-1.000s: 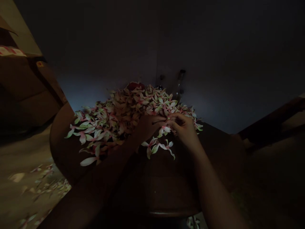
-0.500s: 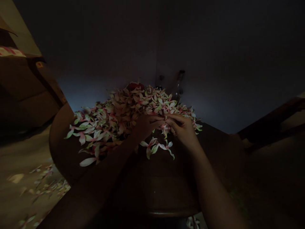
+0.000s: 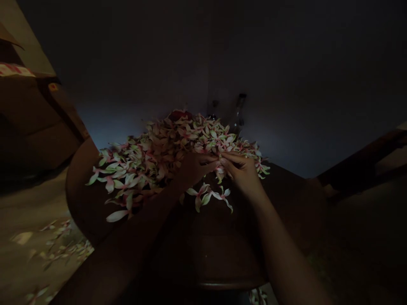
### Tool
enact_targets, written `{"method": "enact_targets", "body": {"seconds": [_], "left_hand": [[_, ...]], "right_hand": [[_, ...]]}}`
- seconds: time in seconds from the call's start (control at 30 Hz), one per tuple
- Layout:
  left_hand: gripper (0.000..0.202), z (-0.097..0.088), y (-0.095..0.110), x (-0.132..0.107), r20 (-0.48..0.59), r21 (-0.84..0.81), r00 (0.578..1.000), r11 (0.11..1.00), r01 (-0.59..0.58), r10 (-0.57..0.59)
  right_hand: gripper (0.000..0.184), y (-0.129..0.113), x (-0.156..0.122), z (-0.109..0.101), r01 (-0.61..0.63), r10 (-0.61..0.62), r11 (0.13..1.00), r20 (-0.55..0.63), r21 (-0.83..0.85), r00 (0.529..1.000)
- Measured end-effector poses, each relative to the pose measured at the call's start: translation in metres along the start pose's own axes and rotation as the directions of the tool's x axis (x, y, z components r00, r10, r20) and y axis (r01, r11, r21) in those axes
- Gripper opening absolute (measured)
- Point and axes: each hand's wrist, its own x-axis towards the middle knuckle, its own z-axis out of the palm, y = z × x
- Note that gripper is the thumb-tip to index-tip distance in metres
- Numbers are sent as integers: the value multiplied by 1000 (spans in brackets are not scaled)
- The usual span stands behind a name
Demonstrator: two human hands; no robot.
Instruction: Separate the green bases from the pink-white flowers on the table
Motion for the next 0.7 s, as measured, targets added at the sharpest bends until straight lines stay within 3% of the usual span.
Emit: {"method": "enact_targets", "body": {"seconds": [0.27,0.47,0.7], "left_hand": [[19,4,4,-1,-41,5,998,999,40,-40],[22,-1,4,2,-85,-140,987,982,125,-138],[20,4,2,2,-51,-244,987,960,136,-153]], "right_hand": [[17,7,0,4,-25,28,998,-75,49,997],[28,1,0,6,-107,119,991,-149,86,982],[26,-4,-2,9,-182,204,965,-111,187,973]]}}
